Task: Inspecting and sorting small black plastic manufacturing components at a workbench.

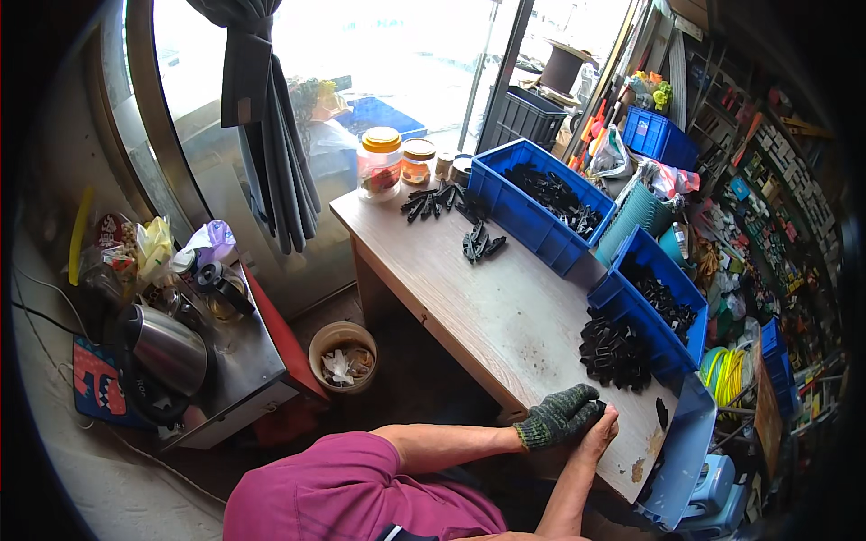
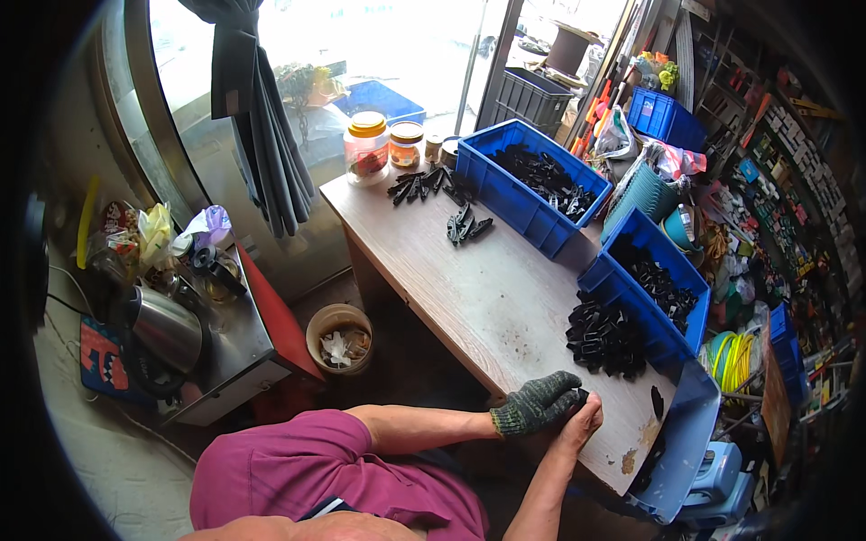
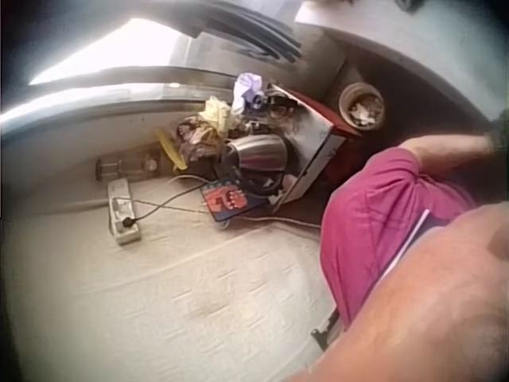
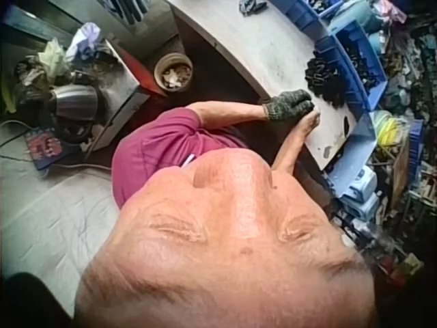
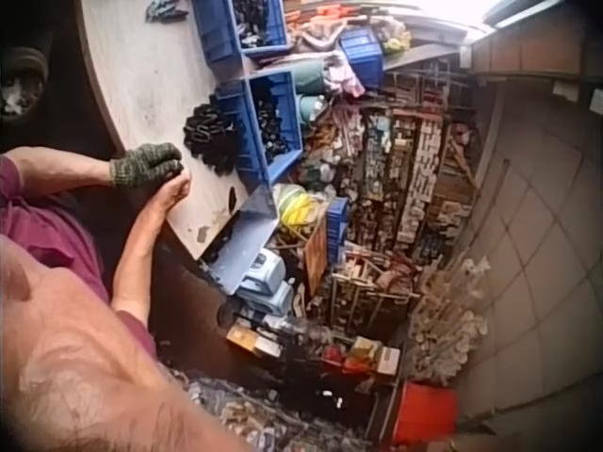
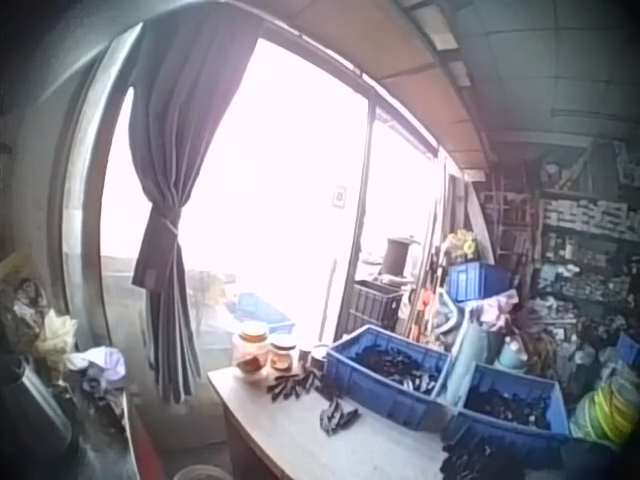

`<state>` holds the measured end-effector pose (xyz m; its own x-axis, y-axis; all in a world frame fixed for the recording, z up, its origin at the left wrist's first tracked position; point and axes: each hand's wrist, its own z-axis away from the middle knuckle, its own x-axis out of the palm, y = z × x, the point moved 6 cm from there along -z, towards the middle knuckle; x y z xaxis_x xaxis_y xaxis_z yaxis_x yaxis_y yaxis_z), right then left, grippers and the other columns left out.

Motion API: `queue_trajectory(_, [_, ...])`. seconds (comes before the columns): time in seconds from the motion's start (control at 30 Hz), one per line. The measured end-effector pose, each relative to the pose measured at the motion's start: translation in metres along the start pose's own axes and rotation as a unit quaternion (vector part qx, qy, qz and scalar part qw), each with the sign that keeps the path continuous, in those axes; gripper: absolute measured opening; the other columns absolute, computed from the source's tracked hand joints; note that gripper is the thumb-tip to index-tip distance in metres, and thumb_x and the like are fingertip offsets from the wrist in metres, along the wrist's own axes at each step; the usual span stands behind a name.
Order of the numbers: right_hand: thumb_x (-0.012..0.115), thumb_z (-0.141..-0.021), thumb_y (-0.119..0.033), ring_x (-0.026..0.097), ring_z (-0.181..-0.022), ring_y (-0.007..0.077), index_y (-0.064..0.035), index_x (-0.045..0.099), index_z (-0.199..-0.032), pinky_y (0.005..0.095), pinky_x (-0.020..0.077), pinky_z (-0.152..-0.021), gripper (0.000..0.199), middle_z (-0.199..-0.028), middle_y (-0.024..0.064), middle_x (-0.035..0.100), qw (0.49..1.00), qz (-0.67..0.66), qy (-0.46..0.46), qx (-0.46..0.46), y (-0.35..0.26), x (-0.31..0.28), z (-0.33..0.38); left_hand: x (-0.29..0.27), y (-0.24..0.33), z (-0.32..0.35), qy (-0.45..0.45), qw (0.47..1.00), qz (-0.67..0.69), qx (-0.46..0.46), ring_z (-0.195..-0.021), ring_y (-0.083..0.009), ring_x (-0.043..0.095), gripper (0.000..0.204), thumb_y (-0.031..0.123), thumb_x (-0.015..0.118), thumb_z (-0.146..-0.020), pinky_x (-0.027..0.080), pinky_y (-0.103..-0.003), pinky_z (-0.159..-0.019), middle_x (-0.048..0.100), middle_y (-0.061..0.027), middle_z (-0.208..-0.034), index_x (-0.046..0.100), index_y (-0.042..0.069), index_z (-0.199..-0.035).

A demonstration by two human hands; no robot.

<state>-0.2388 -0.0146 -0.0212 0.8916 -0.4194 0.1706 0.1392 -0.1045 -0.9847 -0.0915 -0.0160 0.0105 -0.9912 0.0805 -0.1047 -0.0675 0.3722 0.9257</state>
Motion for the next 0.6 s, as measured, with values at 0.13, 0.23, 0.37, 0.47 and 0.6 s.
queue_trajectory(0.13, [0.050,-0.096,-0.040,0.062,-0.082,0.0176,-0.0068,0.063,-0.090,0.0333,0.0511,-0.074,0.036,-0.088,0.0046,0.064,0.998,-0.004,0.046,0.047,-0.013,0.000,0.015,0.012,-0.004,0.009,-0.024,0.986,-0.045,0.157,-0.102,-0.0370,0.064,0.029,0.018,0.061,-0.095,0.054,-0.043,-0.084,0.063,-0.0183,-0.115,0.062,0.004,-0.121])
queue_trajectory(0.23, [0.053,-0.092,-0.045,0.062,-0.092,0.0219,-0.0051,0.063,-0.103,0.0360,0.0508,-0.084,0.042,-0.099,0.0087,0.065,0.990,-0.005,0.082,0.111,-0.021,0.018,0.017,0.005,0.001,0.016,-0.001,0.915,-0.163,0.369,-0.118,-0.0399,0.057,0.039,0.012,0.062,-0.090,0.048,-0.046,-0.100,0.060,-0.0202,-0.127,0.060,0.004,-0.129])
queue_trajectory(0.37, [0.055,-0.093,-0.042,0.057,-0.060,0.0191,-0.0091,0.061,-0.084,0.0352,0.0528,-0.061,0.035,-0.069,0.0038,0.057,0.990,-0.025,0.071,0.116,-0.009,0.016,0.000,-0.020,0.000,-0.010,-0.029,0.988,-0.055,0.140,-0.116,-0.0327,0.059,0.025,0.011,0.056,-0.099,0.047,-0.041,-0.100,0.061,-0.0184,-0.128,0.066,0.002,-0.120])
queue_trajectory(0.47, [0.049,-0.097,-0.037,0.040,-0.041,0.0205,-0.0102,0.047,-0.071,0.0427,0.0558,-0.055,0.037,-0.048,0.0029,0.034,0.990,-0.094,0.024,0.100,-0.029,0.010,-0.003,-0.018,0.001,-0.017,-0.005,0.994,0.105,-0.006,-0.100,-0.0193,0.065,0.027,0.006,0.063,-0.096,0.051,-0.033,-0.089,0.069,-0.0141,-0.111,0.062,-0.001,-0.122])
queue_trajectory(0.6, [0.047,-0.099,-0.048,0.043,-0.045,0.0201,-0.0073,0.045,-0.074,0.0550,0.0588,-0.061,0.048,-0.048,0.0027,0.028,0.973,-0.092,0.160,0.142,-0.038,-0.066,-0.025,-0.005,0.003,-0.011,-0.027,0.996,0.076,0.044,-0.097,-0.0174,0.065,0.026,0.006,0.064,-0.096,0.052,-0.032,-0.086,0.070,-0.0126,-0.108,0.063,0.000,-0.121])
